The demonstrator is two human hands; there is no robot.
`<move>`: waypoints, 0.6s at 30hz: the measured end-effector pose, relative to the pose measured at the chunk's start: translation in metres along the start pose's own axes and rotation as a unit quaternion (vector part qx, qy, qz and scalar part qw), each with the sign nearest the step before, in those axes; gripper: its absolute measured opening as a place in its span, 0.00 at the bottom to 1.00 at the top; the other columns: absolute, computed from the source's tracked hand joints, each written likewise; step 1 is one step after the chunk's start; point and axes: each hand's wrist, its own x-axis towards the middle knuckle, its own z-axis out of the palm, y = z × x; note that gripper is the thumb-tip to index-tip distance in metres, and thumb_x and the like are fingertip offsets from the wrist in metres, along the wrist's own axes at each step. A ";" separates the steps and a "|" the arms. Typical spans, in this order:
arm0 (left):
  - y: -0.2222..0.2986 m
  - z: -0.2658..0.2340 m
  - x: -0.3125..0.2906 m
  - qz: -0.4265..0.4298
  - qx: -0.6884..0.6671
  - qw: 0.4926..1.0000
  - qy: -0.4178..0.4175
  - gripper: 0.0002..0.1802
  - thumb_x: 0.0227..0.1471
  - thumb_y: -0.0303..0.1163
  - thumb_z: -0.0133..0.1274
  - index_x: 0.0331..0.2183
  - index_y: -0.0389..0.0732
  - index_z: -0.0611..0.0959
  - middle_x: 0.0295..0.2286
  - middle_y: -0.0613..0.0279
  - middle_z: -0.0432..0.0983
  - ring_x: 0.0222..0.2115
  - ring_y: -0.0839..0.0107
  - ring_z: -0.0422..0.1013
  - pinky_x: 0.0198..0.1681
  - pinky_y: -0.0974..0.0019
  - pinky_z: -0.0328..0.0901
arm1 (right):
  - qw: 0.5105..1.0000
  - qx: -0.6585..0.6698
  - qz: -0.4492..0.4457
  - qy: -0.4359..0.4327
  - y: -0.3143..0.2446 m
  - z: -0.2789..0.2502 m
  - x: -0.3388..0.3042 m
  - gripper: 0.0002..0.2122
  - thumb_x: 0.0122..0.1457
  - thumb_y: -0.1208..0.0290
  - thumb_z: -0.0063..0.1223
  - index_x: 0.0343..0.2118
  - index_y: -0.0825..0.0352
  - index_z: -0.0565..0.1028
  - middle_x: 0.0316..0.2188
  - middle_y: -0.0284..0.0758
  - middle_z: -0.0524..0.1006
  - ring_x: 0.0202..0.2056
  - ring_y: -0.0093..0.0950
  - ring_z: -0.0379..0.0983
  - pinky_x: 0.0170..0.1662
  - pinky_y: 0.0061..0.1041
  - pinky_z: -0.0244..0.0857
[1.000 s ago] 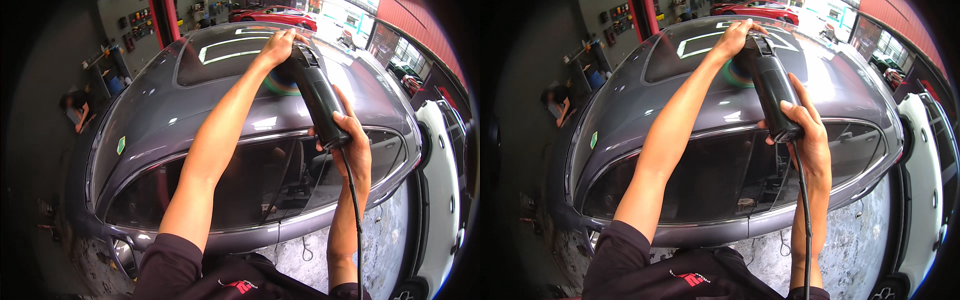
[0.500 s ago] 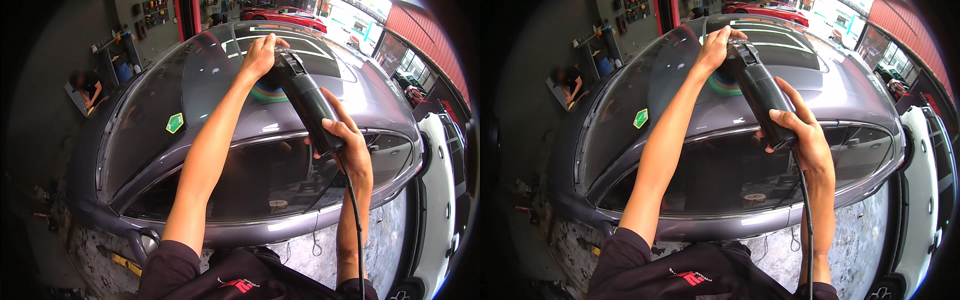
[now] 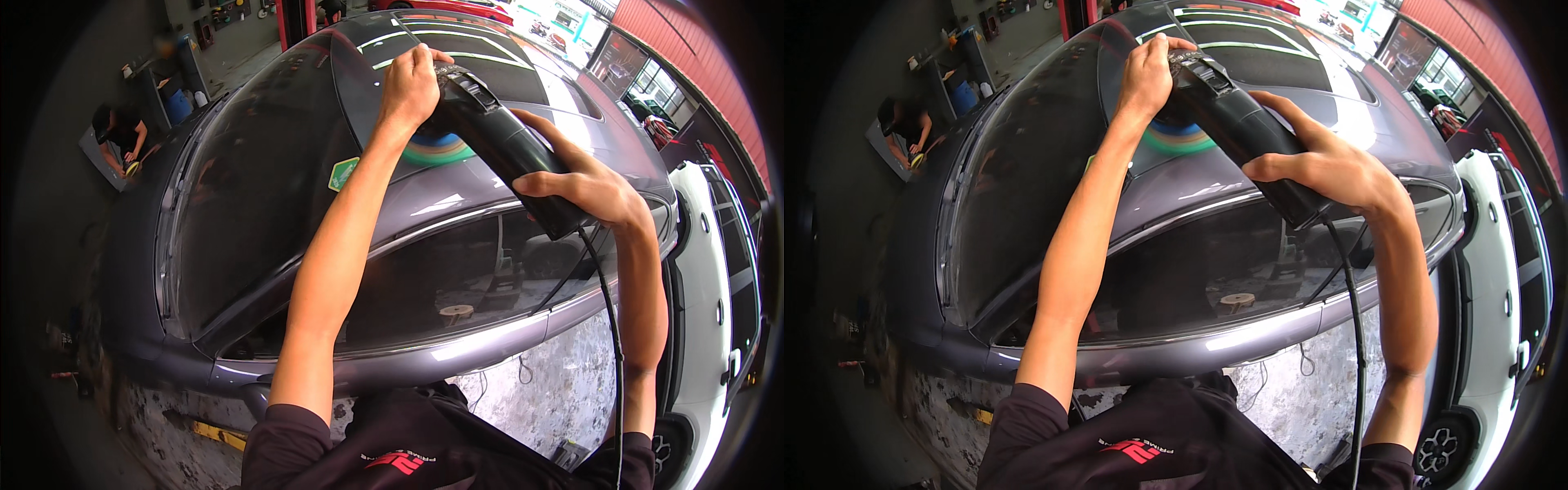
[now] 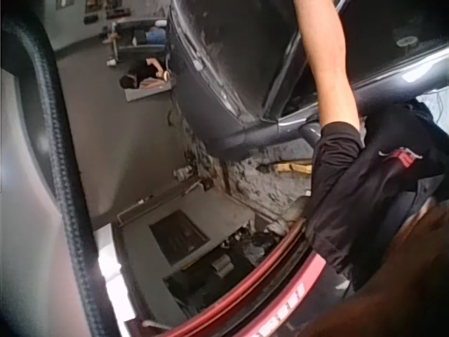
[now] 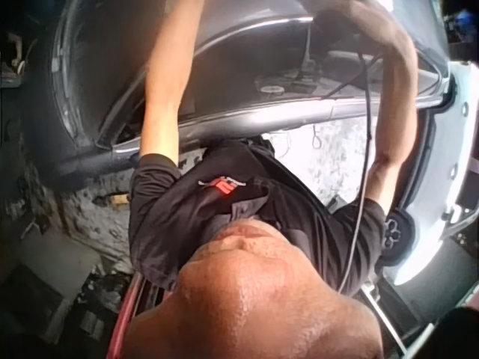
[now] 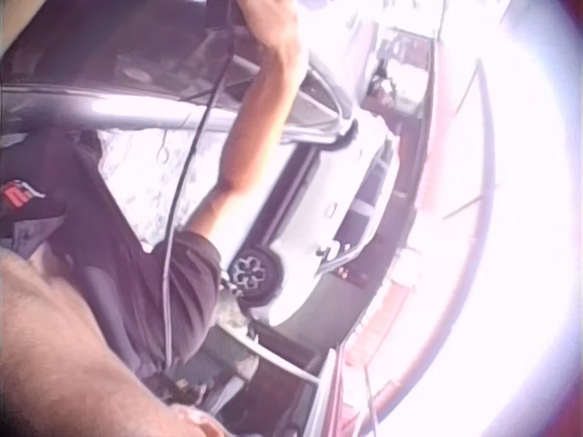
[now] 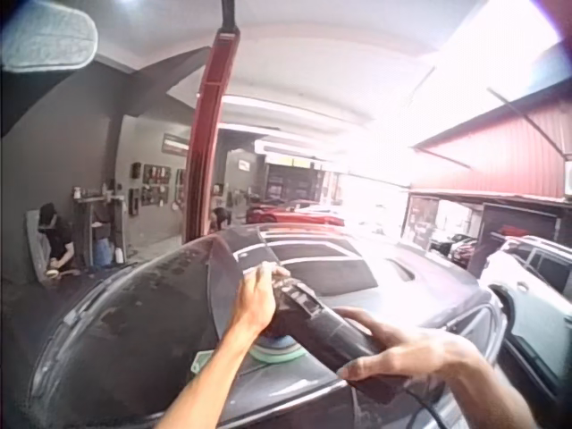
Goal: The person uses a rotary polisher with a green pad to polish the front fender and roof of a grey car. They apply purple polishing compound to the pad before resuming polishing on the roof area.
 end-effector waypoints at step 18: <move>0.052 -0.080 0.016 0.109 -0.093 0.988 0.063 0.25 0.73 0.51 0.49 0.57 0.42 0.82 0.50 0.51 0.82 0.56 0.67 0.74 0.65 0.66 0.61 | 0.955 -0.296 -0.031 0.004 -0.053 0.047 0.129 0.48 0.47 0.45 0.66 0.74 0.56 0.65 0.47 0.48 0.85 0.47 0.42 0.83 0.52 0.37 0.74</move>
